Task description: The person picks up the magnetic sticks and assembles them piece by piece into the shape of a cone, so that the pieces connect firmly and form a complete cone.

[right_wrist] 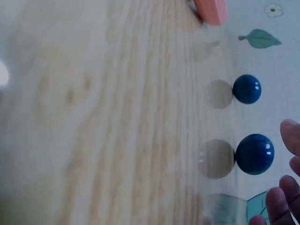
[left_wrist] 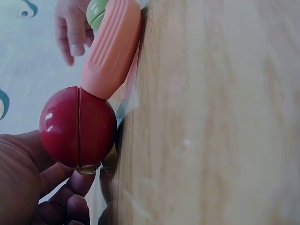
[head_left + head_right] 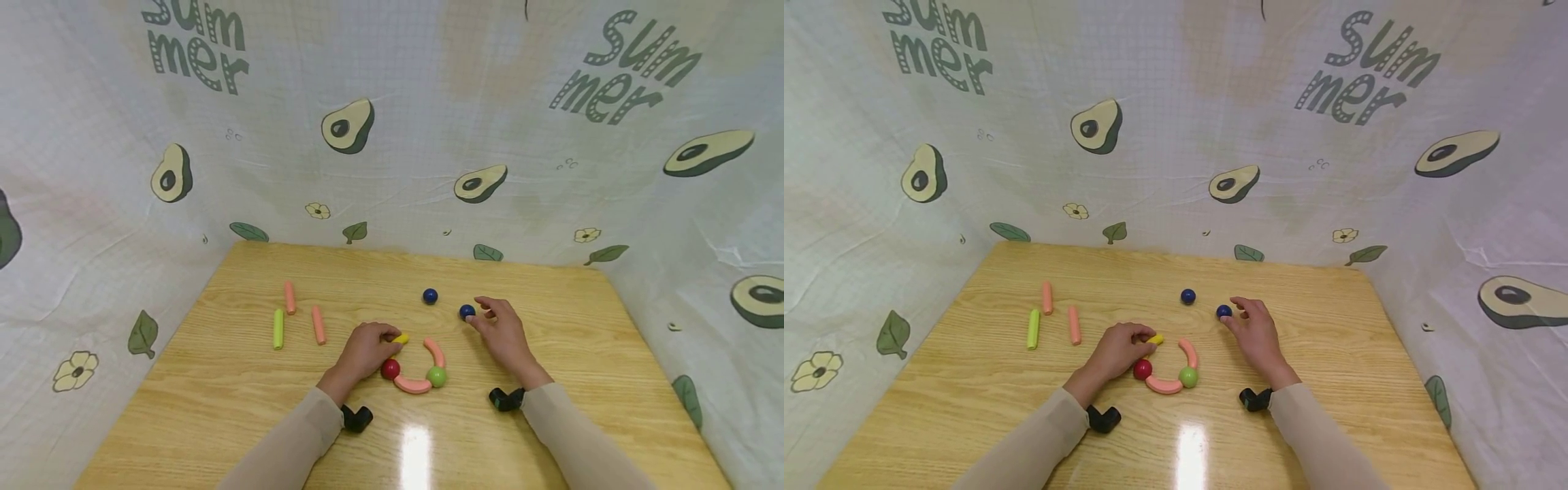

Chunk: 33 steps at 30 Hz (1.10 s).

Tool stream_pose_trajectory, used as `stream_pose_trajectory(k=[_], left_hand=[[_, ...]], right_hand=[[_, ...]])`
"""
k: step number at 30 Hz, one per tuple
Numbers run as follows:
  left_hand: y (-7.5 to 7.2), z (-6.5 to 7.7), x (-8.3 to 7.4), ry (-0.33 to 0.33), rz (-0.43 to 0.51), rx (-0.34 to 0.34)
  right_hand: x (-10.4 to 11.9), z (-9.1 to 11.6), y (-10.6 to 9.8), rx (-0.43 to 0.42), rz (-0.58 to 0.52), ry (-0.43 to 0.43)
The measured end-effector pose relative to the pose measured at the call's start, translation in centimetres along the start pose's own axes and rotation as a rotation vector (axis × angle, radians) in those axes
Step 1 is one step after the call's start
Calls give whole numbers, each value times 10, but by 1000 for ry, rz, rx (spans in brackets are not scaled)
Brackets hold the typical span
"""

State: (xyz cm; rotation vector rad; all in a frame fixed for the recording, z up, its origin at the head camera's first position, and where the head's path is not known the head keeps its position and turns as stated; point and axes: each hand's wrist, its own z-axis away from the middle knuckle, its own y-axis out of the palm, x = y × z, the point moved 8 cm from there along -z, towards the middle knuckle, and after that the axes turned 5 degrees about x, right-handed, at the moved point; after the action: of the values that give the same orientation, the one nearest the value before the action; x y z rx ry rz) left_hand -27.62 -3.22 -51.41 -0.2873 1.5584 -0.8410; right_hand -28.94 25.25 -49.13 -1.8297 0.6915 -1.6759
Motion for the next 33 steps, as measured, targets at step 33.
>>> stream_pose_trajectory(k=[33], left_hand=[[-1,-1,2,-4,-11,12]], right_hand=[[19,-7,35,121,-98,-49]])
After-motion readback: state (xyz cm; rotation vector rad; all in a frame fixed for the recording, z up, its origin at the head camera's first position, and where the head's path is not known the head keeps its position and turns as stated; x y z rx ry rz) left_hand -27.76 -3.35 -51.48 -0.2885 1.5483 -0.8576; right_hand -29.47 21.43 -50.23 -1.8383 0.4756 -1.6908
